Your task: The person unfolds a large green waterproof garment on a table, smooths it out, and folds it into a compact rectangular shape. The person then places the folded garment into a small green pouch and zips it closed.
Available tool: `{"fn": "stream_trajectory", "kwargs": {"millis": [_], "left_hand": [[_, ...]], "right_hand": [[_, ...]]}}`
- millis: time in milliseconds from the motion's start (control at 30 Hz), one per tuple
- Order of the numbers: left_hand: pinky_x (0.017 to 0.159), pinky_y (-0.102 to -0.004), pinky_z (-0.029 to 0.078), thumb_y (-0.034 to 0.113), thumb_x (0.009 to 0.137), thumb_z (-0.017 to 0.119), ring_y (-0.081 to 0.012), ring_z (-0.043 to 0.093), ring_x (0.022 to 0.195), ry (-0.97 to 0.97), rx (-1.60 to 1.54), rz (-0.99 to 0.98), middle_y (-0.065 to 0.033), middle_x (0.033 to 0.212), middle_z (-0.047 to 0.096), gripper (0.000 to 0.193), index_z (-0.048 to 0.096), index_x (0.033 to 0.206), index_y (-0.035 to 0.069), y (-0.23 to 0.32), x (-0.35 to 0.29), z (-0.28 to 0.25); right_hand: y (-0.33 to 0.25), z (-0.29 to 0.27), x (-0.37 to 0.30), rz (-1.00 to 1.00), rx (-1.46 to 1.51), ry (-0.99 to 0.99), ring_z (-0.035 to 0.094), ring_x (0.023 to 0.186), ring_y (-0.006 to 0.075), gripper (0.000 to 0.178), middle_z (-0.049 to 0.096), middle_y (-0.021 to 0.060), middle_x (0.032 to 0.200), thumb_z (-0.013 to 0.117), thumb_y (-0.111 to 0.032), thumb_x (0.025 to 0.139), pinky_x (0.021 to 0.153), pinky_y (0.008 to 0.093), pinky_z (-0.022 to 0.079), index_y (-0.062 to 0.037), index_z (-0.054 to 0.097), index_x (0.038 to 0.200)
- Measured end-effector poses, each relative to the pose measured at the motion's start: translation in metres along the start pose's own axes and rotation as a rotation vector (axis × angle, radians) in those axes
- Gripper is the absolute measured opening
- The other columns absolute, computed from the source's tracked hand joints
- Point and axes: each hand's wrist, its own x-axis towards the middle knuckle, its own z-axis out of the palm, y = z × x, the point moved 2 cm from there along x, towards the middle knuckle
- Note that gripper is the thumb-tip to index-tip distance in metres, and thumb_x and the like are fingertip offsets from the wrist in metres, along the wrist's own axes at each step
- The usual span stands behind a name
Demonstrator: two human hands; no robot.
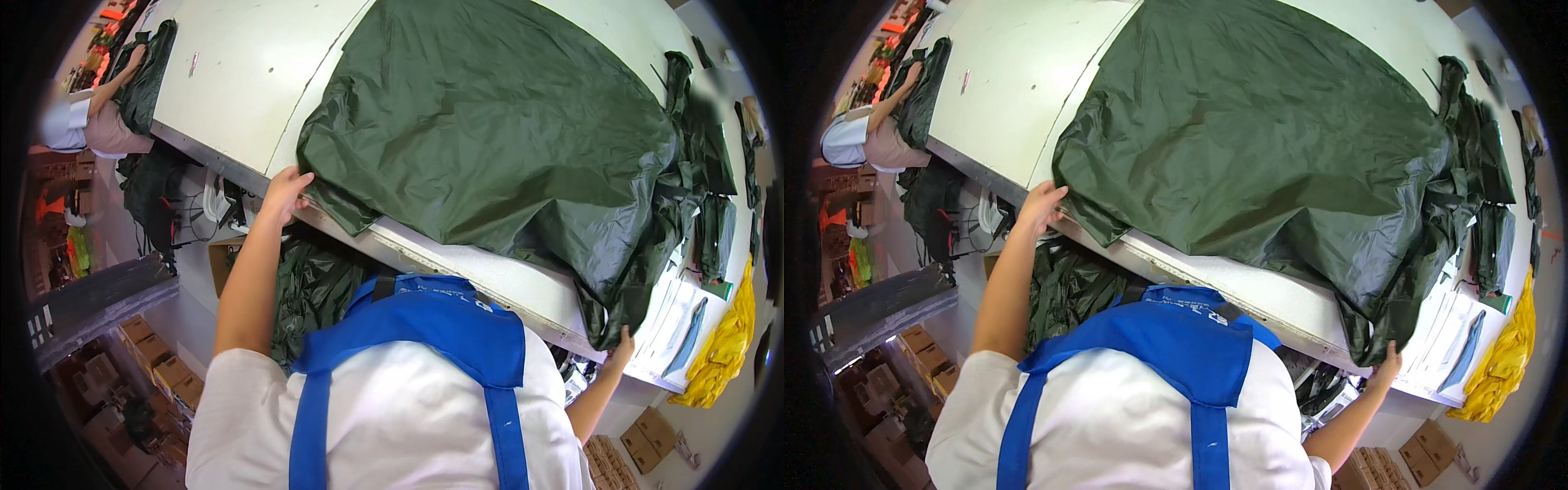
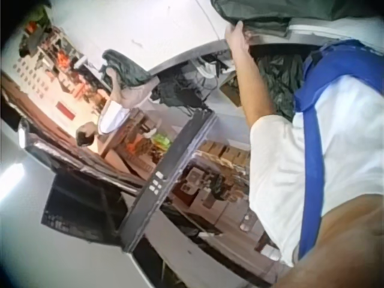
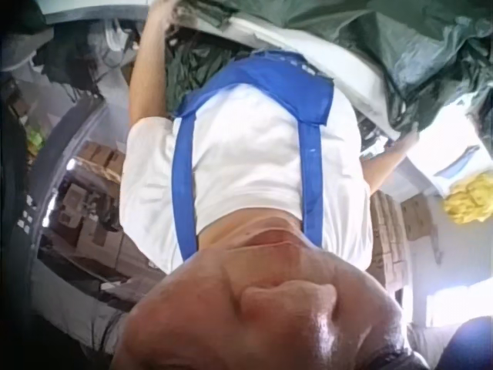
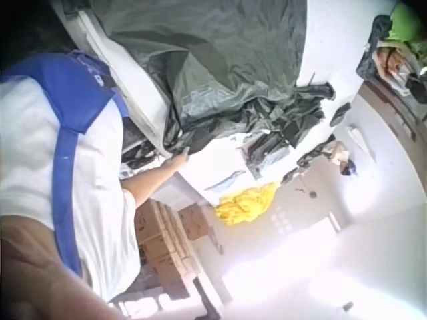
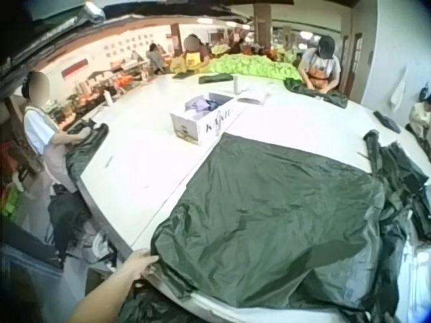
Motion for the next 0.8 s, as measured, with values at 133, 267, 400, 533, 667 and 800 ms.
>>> {"fn": "stream_trajectory", "kwargs": {"millis": [133, 267, 400, 533, 667, 800], "left_hand": [[0.060, -0.0299, 0.048, 0.018, 0.089, 0.059, -0.0125, 0.055, 0.077, -0.174, -0.082, 0.210, 0.0005, 0.095, 0.060, 0.011, 0.058, 0.100, 0.015, 0.057, 0.039, -0.043], [0.101, -0.0389, 0.040, 0.016, 0.093, 0.052, -0.0203, 0.054, 0.110, -0.545, -0.252, 0.649, -0.0112, 0.111, 0.062, 0.024, 0.057, 0.110, 0.000, 0.220, -0.016, -0.086], [0.108, -0.0374, 0.035, 0.021, 0.097, 0.044, -0.0225, 0.052, 0.115, -0.322, -0.400, 0.669, -0.0136, 0.123, 0.058, 0.034, 0.054, 0.118, -0.005, 0.236, 0.002, -0.205], [0.090, -0.0355, 0.046, 0.032, 0.096, 0.049, -0.0153, 0.053, 0.107, -0.061, -0.108, 0.465, -0.0018, 0.106, 0.058, 0.023, 0.055, 0.087, 0.012, 0.146, 0.017, -0.225], [0.092, -0.0435, 0.044, 0.059, 0.093, 0.041, -0.0243, 0.045, 0.121, -0.265, -0.104, 0.190, -0.0054, 0.145, 0.039, 0.068, 0.036, 0.143, 0.014, 0.089, 0.008, -0.107], [0.094, -0.0504, 0.043, 0.048, 0.091, 0.054, -0.0322, 0.037, 0.129, -0.297, -0.096, 0.211, -0.0060, 0.155, 0.017, 0.077, 0.014, 0.150, 0.018, 0.072, 0.043, -0.023]], "right_hand": [[-0.089, -0.055, 0.054, -0.247, 0.368, -0.044, 0.057, 0.063, 0.0068, 0.034, 0.067, -0.0016, 0.089, 0.066, -0.034, 0.087, 0.049, 0.0205, 0.040, -0.0060, 0.064, 0.106], [-0.242, -0.105, 0.030, -0.401, 0.302, -0.219, 0.063, 0.092, 0.0156, 0.042, 0.065, 0.0067, 0.107, 0.060, -0.035, 0.091, 0.079, 0.0277, 0.050, -0.0011, 0.060, 0.116], [-0.241, -0.135, 0.024, -0.338, -0.213, -0.107, 0.061, 0.094, 0.0187, 0.044, 0.063, 0.0072, 0.107, 0.058, -0.038, 0.090, 0.086, 0.0302, 0.047, -0.0019, 0.061, 0.115], [-0.114, -0.108, 0.010, -0.044, -0.494, -0.320, 0.059, 0.077, 0.0176, 0.039, 0.064, 0.0074, 0.091, 0.063, -0.034, 0.085, 0.069, 0.0297, 0.047, -0.0007, 0.062, 0.106], [-0.038, -0.070, -0.008, 0.109, -0.678, -0.263, 0.050, 0.063, 0.0144, 0.020, 0.058, 0.0031, 0.077, 0.060, -0.017, 0.086, 0.057, 0.0298, 0.039, -0.0023, 0.062, 0.100], [0.021, -0.097, 0.038, -0.154, -0.740, -0.154, 0.059, 0.078, 0.0219, 0.027, 0.066, 0.0156, 0.086, 0.064, -0.015, 0.082, 0.074, 0.0362, 0.046, 0.0069, 0.063, 0.098]]}}
